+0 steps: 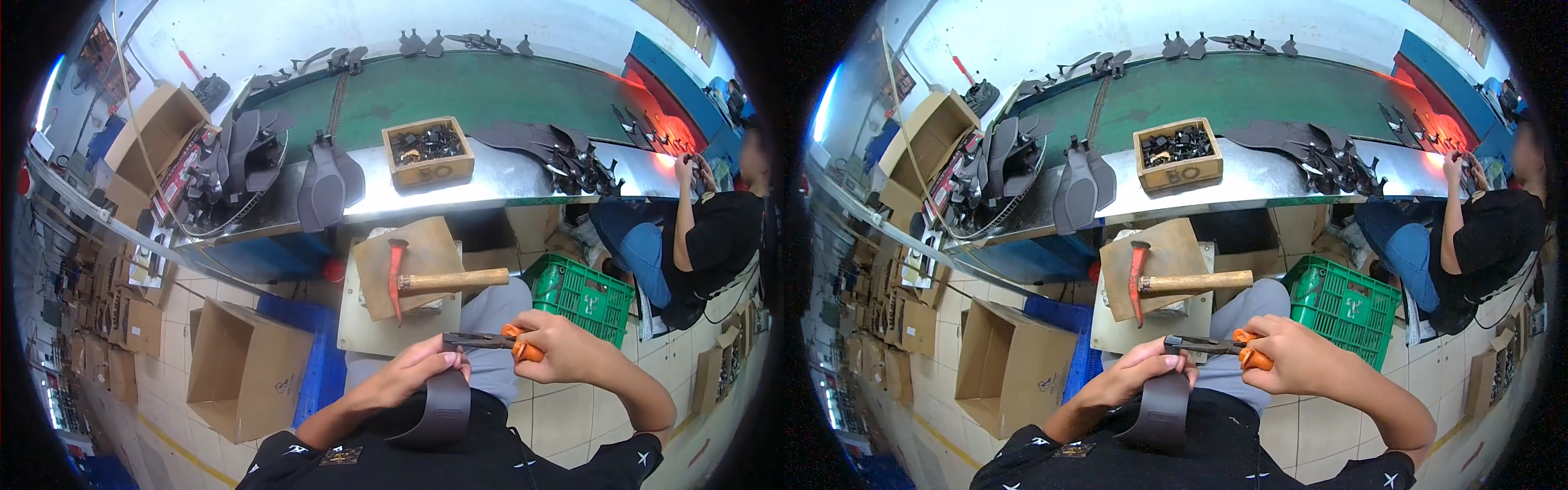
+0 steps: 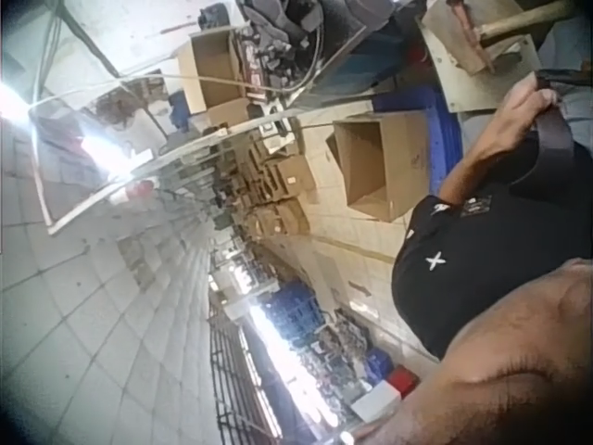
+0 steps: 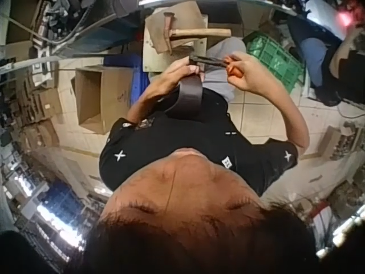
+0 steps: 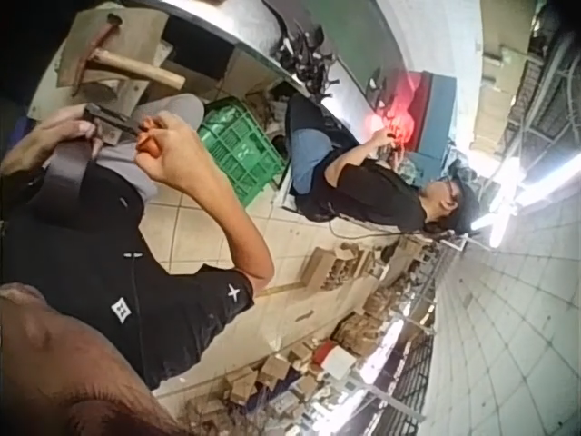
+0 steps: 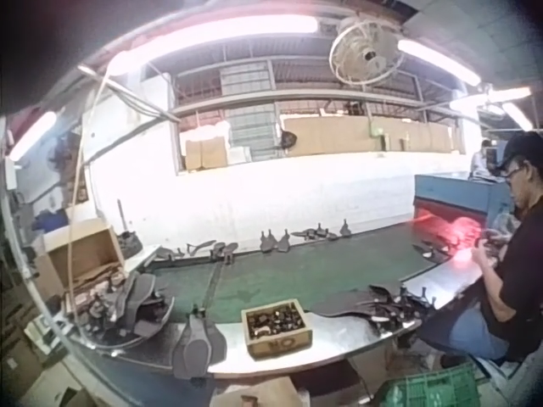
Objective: Manually assemble and secure components of a shoe upper using tools.
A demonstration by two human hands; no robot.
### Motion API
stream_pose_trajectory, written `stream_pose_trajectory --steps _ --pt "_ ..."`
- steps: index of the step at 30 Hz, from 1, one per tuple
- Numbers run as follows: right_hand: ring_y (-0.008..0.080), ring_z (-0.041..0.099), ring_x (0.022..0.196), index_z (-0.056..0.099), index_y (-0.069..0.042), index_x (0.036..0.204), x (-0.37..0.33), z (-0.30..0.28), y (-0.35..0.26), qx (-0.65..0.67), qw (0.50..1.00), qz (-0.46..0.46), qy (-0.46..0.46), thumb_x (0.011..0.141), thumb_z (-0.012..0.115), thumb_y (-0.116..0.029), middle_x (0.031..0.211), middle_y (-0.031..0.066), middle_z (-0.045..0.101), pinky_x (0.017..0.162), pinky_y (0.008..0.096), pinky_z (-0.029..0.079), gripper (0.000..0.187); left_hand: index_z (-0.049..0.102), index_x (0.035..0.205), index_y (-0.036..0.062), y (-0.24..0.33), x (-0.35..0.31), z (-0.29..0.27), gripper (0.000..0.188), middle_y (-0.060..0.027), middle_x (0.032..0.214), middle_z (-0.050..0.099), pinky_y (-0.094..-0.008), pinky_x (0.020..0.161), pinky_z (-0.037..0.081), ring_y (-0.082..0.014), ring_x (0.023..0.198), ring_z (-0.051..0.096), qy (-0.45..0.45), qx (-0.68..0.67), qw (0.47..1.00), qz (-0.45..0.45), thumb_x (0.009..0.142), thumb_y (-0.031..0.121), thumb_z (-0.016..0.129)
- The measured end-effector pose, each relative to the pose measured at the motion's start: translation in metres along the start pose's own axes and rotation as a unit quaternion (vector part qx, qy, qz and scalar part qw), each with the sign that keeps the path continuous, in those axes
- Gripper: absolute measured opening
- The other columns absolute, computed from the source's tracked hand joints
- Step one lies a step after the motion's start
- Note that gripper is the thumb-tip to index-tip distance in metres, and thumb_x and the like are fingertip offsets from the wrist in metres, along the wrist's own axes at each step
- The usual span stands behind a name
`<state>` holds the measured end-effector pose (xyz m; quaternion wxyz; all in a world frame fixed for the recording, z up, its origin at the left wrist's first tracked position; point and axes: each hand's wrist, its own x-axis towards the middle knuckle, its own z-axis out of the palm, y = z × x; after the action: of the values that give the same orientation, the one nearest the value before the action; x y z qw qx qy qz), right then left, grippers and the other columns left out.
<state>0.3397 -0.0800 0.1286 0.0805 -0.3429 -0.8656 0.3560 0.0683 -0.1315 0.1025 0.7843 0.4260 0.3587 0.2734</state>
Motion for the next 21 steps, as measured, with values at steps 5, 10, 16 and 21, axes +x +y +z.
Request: stream_pose_trajectory --steps 5,10,16,21 --pt "0.0328 0.063 0.093 0.067 0.002 0.078 -0.001 0.005 0.000 0.023 0.999 -0.034 0.016 0.066 0.074 -0.010 0.104 0.0174 0.065 0.082 0.0366 0.054 0.018 0.049 0.094 0.0099 -0.010 -0.001 0.000 0.025 -0.0124 0.102 0.063 -0.0263 0.078 0.044 -0.0138 0.089 0.054 -0.015 -0.027 0.999 0.021 0.098 0.034 0.049" --pt "0.0337 0.063 0.091 0.069 0.003 0.082 0.003 0.003 -0.003 0.034 0.999 -0.031 -0.008 0.068 0.075 -0.013 0.103 0.0181 0.064 0.082 0.0387 0.053 0.023 0.047 0.092 0.0111 -0.019 0.001 -0.006 0.027 -0.0149 0.102 0.061 -0.0261 0.076 0.044 -0.0141 0.088 0.053 -0.040 -0.048 0.997 0.042 0.098 0.037 0.049" --pt "0.0330 0.063 0.090 0.069 0.003 0.081 0.011 0.001 -0.009 0.027 0.999 -0.031 -0.009 0.067 0.076 -0.011 0.103 0.0175 0.065 0.080 0.0386 0.053 0.021 0.047 0.091 0.0113 -0.024 0.003 -0.015 0.027 -0.0164 0.100 0.061 -0.0257 0.076 0.043 -0.0139 0.087 0.052 -0.070 -0.086 0.993 0.051 0.097 0.038 0.049" --pt "0.0332 0.063 0.089 0.070 0.003 0.082 0.014 -0.001 -0.012 0.021 0.999 -0.009 -0.029 0.067 0.075 -0.012 0.103 0.0169 0.065 0.081 0.0390 0.053 0.022 0.047 0.092 0.0109 -0.027 0.005 -0.019 0.027 -0.0166 0.099 0.061 -0.0254 0.075 0.043 -0.0135 0.086 0.052 -0.097 -0.121 0.986 0.061 0.097 0.037 0.049"
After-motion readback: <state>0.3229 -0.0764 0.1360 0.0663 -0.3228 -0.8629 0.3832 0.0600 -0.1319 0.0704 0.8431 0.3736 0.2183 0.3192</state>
